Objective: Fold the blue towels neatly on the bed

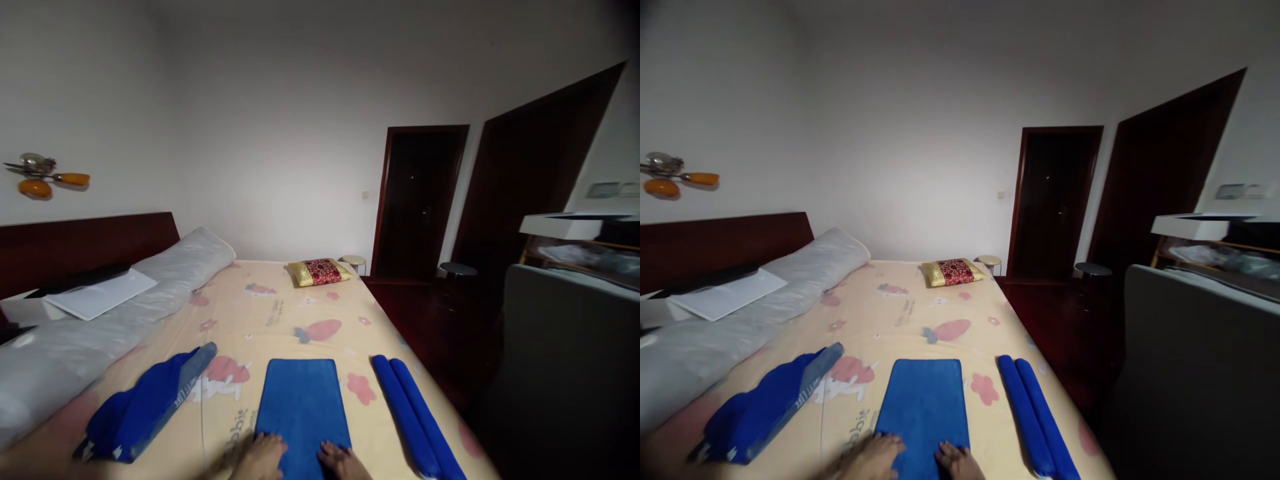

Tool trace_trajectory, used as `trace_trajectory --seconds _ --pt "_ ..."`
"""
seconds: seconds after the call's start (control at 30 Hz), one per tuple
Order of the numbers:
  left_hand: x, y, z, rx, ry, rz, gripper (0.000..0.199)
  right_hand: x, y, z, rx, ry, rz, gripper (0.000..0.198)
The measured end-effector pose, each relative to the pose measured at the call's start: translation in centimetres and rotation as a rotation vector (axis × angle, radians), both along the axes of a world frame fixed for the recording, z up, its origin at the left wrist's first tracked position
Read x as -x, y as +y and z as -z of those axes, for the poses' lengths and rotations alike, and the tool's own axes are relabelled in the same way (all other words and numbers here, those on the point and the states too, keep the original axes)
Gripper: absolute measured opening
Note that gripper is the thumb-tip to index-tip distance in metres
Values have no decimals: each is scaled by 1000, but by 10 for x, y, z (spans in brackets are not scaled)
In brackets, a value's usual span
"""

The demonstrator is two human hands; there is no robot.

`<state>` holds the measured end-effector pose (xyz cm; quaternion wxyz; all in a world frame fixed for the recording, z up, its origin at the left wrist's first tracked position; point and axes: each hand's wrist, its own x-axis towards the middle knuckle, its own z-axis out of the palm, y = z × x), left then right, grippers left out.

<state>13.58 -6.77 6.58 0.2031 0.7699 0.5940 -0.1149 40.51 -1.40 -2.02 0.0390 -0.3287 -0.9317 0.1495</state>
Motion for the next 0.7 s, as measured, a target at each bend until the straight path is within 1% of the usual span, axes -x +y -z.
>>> trace_trajectory --seconds 0.03,0.07,0.1,0.17,0.23,0.3,0.33,0.4,0.5,0.6,0.7 --pt "3 -2 -8 -10 29 3 54 -6 -1 -7 -8 -31 29 62" --pt "5 -5 -13 -16 42 1 48 -11 -4 -10 -29 -60 67 66" --pt "7 -10 -14 -12 40 0 45 -15 -9 -8 -55 -91 98 68" --pt "9 -23 -8 26 27 10 42 -24 -22 6 -128 -131 122 63" --pt "11 -34 1 75 16 24 42 -29 -34 25 -236 -120 103 58" --pt "10 -38 9 107 25 28 46 -30 -41 39 -344 -89 88 56" --pt "9 -38 12 114 38 22 53 -28 -42 43 -371 -82 83 54" --pt "6 -34 16 117 69 1 71 -21 -40 43 -340 -102 84 53" --pt "3 -30 21 91 101 -17 82 -9 -35 34 -194 -162 150 54" --pt "4 -32 22 62 103 -4 79 -1 -36 27 -86 -207 162 66" --pt "8 -34 18 56 85 18 79 2 -41 20 -46 -246 172 73"
